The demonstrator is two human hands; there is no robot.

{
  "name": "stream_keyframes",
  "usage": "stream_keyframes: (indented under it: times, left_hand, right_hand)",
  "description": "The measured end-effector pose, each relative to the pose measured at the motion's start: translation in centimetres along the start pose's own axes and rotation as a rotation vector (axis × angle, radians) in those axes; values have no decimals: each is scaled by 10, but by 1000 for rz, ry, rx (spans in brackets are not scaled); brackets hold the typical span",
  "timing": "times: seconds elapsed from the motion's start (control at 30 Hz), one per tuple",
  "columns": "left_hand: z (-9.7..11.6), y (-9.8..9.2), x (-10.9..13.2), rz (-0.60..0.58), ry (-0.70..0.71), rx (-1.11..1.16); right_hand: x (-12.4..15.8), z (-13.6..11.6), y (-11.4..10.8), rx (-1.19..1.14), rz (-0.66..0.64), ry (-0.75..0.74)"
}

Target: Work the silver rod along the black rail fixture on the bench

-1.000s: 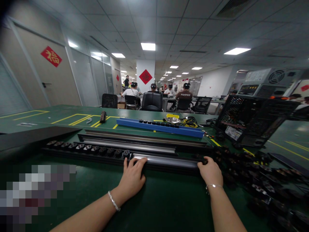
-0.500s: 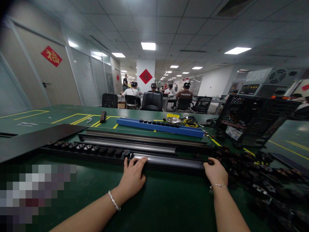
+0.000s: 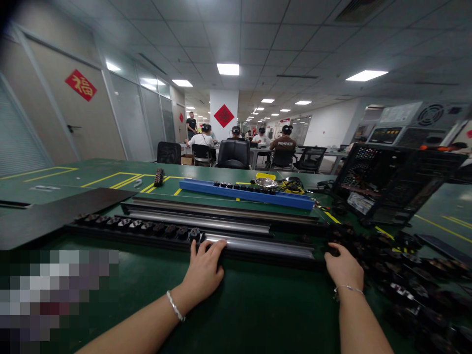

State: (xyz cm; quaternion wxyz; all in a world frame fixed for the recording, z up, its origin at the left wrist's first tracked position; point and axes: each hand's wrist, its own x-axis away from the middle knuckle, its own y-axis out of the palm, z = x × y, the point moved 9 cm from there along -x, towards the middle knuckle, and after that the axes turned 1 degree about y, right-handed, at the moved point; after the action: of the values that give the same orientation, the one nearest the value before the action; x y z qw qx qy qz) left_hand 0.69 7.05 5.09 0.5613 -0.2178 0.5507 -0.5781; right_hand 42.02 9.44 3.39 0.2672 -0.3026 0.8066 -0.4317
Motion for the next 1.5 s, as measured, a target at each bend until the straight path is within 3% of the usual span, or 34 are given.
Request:
stream_keyframes:
  times: [0.3, 0.47, 0.7, 0.8, 1.13, 1.33, 1.43, 1.5]
  left_hand:
    - [1, 0, 0, 24, 9, -35]
    - [1, -1, 1, 55, 24, -33]
    - [0, -1, 1, 64, 24, 8]
    - [-1, -1, 0, 69, 26, 12]
    - [-4, -1, 1, 108, 9, 9]
    - [-9, -16, -2, 235, -40, -66]
    - [-24, -27, -3, 343, -146, -137]
    - [-36, -27, -5, 345, -216, -166]
  right_hand:
    - [5, -2, 0, 131, -15, -109]
    - [12, 9, -15, 128, 102, 10]
    - [12, 9, -6, 157, -72, 82]
    - [11, 13, -6, 146, -74, 130]
    - [-5, 16, 12, 52, -107, 26]
    - [-3, 15, -4, -42, 45, 43]
    - [7, -4, -15, -65, 147, -23]
    - [18, -29, -19, -86, 218, -145]
